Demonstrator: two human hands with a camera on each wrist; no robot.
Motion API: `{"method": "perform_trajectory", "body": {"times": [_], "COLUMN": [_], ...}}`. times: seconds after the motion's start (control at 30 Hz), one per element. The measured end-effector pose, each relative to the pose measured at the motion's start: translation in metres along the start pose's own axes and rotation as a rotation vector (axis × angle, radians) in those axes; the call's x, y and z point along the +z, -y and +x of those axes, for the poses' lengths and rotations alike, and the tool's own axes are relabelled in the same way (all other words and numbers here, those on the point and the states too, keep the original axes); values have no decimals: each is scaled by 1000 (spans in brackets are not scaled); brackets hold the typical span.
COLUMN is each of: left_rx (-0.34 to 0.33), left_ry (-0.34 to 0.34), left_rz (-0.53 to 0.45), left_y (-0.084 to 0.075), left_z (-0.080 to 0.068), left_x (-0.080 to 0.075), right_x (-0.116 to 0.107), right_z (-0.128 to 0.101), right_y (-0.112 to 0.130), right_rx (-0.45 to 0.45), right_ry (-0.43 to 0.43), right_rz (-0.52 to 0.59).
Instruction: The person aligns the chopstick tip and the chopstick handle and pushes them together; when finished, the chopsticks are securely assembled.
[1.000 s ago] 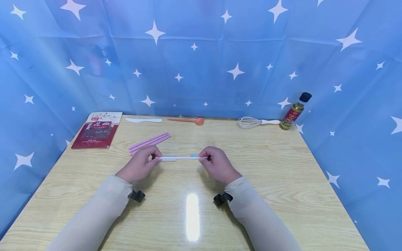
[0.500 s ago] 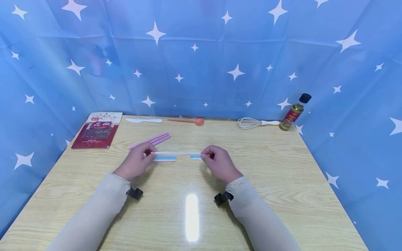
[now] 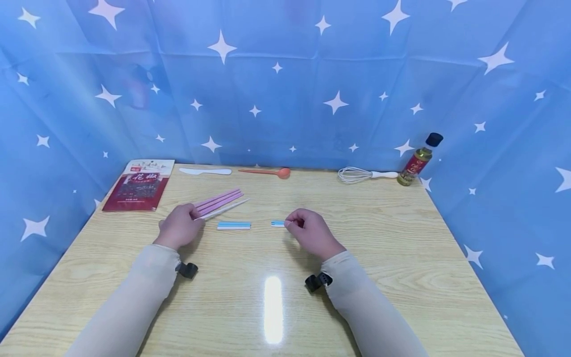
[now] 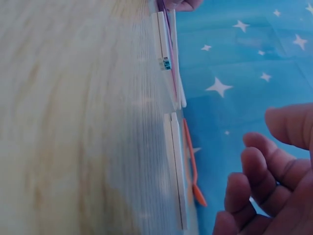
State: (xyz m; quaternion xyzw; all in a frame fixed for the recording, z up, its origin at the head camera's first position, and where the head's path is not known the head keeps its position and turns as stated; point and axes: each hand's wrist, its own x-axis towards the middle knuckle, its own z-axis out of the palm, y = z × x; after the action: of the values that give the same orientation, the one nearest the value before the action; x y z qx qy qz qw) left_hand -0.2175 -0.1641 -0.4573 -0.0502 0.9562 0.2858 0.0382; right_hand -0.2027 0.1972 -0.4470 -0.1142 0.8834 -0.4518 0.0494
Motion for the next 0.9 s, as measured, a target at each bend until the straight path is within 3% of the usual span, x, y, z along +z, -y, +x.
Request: {"method": "perform_trajectory", "body": {"times": [0.3,0.53,0.67,0.9], "left_rx": [-63,-41,57,331], "left_ry": [17,-1,11,160], "left_rz": [-2,-23,-29,-30], "left_y": [7,2,-4,-17], "left_z": [3,2,0,-8], "left_x": [-5,-4,1,8], "right_x": [-1,-1,-2,-4], "right_z": [-1,1,1,1], "right_y": [2,-2,-5,-8], "right_rx": [11,30,59,128], "right_ry": [9,25,78,210], "right_rz": [-15,-19,-72,-169]}}
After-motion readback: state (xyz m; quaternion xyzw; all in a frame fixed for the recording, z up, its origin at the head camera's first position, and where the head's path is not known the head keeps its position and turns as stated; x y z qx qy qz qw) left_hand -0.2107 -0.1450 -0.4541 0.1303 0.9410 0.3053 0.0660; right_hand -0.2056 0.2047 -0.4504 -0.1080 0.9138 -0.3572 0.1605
